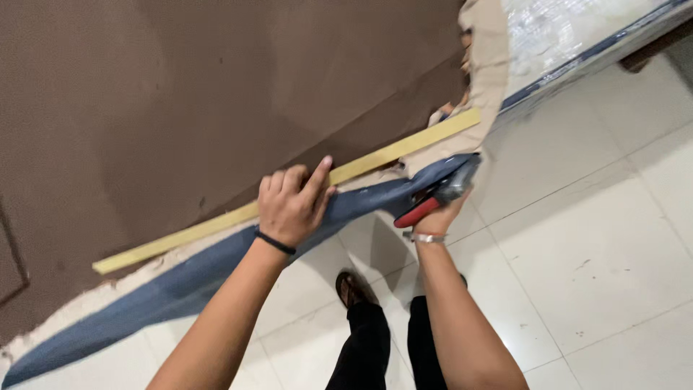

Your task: The person staples blue fabric onto the underside edge of a furniture frame using a hand staple gun, pressing the fabric flat with one hand while stapling with the other. They reposition and stretch the fabric along the curved edge, then place a wooden tack strip over the fabric edge and staple through it to secure the covering.

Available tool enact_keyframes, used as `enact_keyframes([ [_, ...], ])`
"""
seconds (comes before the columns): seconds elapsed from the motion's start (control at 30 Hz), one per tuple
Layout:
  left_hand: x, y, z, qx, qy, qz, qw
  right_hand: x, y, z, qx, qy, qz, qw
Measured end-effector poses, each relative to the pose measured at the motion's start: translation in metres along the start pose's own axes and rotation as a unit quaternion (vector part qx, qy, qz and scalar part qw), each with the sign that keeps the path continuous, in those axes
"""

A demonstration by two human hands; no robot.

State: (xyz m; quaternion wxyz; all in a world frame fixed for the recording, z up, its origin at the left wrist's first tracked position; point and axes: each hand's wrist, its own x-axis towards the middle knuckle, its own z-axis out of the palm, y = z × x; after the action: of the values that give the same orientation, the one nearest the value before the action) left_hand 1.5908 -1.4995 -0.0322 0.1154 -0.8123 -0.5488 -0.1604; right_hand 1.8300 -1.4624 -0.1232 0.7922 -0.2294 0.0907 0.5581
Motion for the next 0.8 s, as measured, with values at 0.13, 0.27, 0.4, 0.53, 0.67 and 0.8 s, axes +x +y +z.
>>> enact_keyframes([
  [0.13, 0.019, 0.034, 0.023, -0.029, 0.018, -0.013, 0.999, 0.005, 0.005, -0.033, -0.466, -0.089, -0.206, 0.856],
  [0.27, 0.040, 0.065, 0.038, -0.065, 0.028, -0.011, 0.997, -0.021, -0.002, -0.052, -0.377, -0.086, -0.061, 0.920],
  [0.4, 0.042, 0.067, 0.039, -0.059, 0.030, -0.011, 0.998, -0.022, 0.016, -0.058, -0.214, -0.095, -0.008, 0.972],
  [0.53, 0.039, 0.067, 0.041, -0.052, 0.051, -0.013, 0.997, -0.020, 0.014, -0.067, -0.218, -0.082, -0.016, 0.972],
  [0.67, 0.041, 0.070, 0.039, -0.054, 0.041, 0.006, 0.998, -0.012, 0.004, -0.075, -0.268, -0.067, -0.028, 0.961],
  [0.8, 0.025, 0.059, 0.019, -0.067, 0.033, 0.039, 0.996, 0.000, 0.001, -0.081, -0.308, -0.080, -0.013, 0.948],
])
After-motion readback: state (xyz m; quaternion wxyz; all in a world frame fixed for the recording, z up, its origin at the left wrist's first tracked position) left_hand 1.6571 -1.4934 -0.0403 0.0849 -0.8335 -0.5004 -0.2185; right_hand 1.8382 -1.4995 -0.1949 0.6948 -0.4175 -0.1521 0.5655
